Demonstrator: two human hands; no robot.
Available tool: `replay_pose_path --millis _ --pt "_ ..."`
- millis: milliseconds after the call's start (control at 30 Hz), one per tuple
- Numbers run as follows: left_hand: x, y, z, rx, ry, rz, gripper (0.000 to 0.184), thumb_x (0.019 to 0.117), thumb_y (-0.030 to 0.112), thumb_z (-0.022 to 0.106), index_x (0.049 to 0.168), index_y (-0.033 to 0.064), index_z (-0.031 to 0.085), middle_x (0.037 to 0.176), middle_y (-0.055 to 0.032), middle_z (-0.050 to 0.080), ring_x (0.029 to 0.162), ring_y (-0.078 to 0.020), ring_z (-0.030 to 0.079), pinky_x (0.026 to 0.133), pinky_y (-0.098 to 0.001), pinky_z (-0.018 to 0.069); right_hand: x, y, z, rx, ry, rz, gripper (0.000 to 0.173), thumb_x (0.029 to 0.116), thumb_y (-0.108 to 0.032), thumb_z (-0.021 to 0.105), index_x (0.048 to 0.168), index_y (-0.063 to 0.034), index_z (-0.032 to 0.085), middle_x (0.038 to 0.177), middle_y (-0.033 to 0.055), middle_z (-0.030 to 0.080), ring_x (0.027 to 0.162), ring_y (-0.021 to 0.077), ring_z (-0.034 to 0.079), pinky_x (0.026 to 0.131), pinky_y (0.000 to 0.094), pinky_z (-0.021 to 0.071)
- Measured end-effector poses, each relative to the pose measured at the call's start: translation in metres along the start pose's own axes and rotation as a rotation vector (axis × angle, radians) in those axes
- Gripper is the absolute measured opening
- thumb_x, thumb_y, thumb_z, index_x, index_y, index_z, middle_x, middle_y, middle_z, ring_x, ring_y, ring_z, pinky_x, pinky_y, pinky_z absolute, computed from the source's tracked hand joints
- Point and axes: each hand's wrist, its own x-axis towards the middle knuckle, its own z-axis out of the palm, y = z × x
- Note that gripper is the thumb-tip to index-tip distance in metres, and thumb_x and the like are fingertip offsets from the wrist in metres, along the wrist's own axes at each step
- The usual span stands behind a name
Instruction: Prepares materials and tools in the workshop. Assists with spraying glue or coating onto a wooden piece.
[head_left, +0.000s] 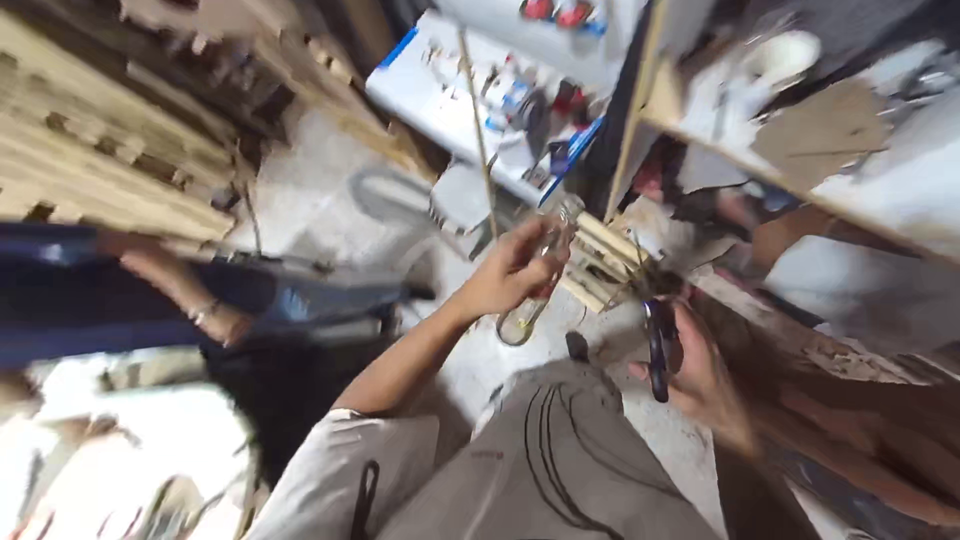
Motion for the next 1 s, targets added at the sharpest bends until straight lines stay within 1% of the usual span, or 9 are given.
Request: replay_pose_path --millis 167,367,500,633,700,800,867,933,1000 --pt "-0.185 -0.019 0.010 -0.224 0.118 -0.284 0.036 0.0987 0.018 0.065 0.126 -0.0045 0.062 0.101 -0.0080 0.073 0.083 -0.0116 0.071 0.075 -0.0325 0.0628 0.014 -0.023 0.070 0.254 -0.666 -0.059 0.080 0.0767 -0.071 0.075 0.119 -0.0056 0.061 0.109 0.0043 0.062 0.094 0.0087 0.058 0.076 0.0261 0.0509" --pt "-0.297 -0.024 0.017 -0.217 0.400 -0.277 0.032 0.0986 0.022 0.068 0.119 -0.0024 0.064 0.097 -0.0044 0.071 0.084 -0.0075 0.068 0.075 -0.0291 0.0606 0.036 -0.073 0.151 0.154 -1.034 -0.123 0.073 0.0748 -0.075 0.074 0.110 -0.0126 0.064 0.110 0.0007 0.062 0.100 0.0088 0.059 0.082 0.0296 0.0521" --pt "-0.346 -0.019 0.021 0.002 0.437 -0.406 0.024 0.0935 0.022 0.070 0.103 0.0006 0.069 0.087 -0.0031 0.072 0.079 -0.0053 0.068 0.072 -0.0277 0.0588 0.040 -0.117 0.193 -0.045 -1.152 -0.222 0.071 0.0683 -0.072 0.077 0.108 -0.0150 0.063 0.124 0.0005 0.060 0.114 0.0121 0.058 0.093 0.0342 0.0533" --pt "-0.375 -0.015 0.039 0.105 0.593 -0.519 0.029 0.0936 0.036 0.072 0.092 0.0063 0.072 0.072 0.0011 0.068 0.065 -0.0030 0.063 0.061 -0.0265 0.0543 0.020 -0.145 0.225 -0.205 -1.156 -0.270 0.059 0.0541 -0.028 0.080 0.108 -0.0117 0.060 0.131 0.0059 0.057 0.115 0.0209 0.059 0.090 0.0413 0.0553" --pt "-0.384 -0.013 0.044 0.132 0.657 -0.526 0.033 0.0935 0.040 0.073 0.089 0.0073 0.072 0.070 0.0015 0.067 0.064 -0.0029 0.062 0.060 -0.0263 0.0538 0.007 -0.153 0.232 -0.233 -1.130 -0.270 0.061 0.0515 -0.022 0.081 0.107 -0.0100 0.060 0.132 0.0077 0.057 0.115 0.0229 0.059 0.090 0.0428 0.0555" --pt "-0.397 -0.014 0.048 0.175 0.674 -0.535 0.027 0.0913 0.035 0.071 0.087 0.0084 0.071 0.069 0.0014 0.066 0.063 -0.0033 0.062 0.059 -0.0274 0.0532 -0.004 -0.161 0.238 -0.261 -1.103 -0.280 0.062 0.0527 -0.030 0.081 0.108 -0.0095 0.060 0.129 0.0083 0.058 0.113 0.0239 0.059 0.090 0.0457 0.0538" --pt "-0.403 -0.014 0.048 0.180 0.635 -0.547 0.025 0.0907 0.035 0.070 0.085 0.0100 0.070 0.067 0.0023 0.064 0.062 -0.0037 0.060 0.057 -0.0283 0.0510 -0.008 -0.167 0.240 -0.330 -1.137 -0.270 0.072 0.0637 -0.061 0.081 0.111 -0.0102 0.061 0.127 0.0069 0.058 0.112 0.0218 0.058 0.092 0.0447 0.0520" --pt "-0.409 -0.015 0.046 0.168 0.614 -0.529 0.024 0.0903 0.033 0.069 0.085 0.0103 0.070 0.067 0.0026 0.064 0.062 -0.0033 0.060 0.057 -0.0280 0.0509 -0.009 -0.173 0.240 -0.400 -1.162 -0.259 0.082 0.0652 -0.079 0.075 0.111 -0.0113 0.062 0.121 0.0043 0.059 0.106 0.0182 0.058 0.088 0.0418 0.0526" --pt "-0.417 -0.015 0.045 0.121 0.645 -0.481 0.021 0.0904 0.029 0.070 0.088 0.0083 0.071 0.071 0.0020 0.067 0.065 -0.0018 0.062 0.059 -0.0257 0.0536 -0.008 -0.165 0.232 -0.358 -1.134 -0.298 0.058 0.0705 -0.060 0.080 0.093 -0.0099 0.063 0.101 0.0050 0.065 0.087 0.0165 0.064 0.070 0.0386 0.0561"
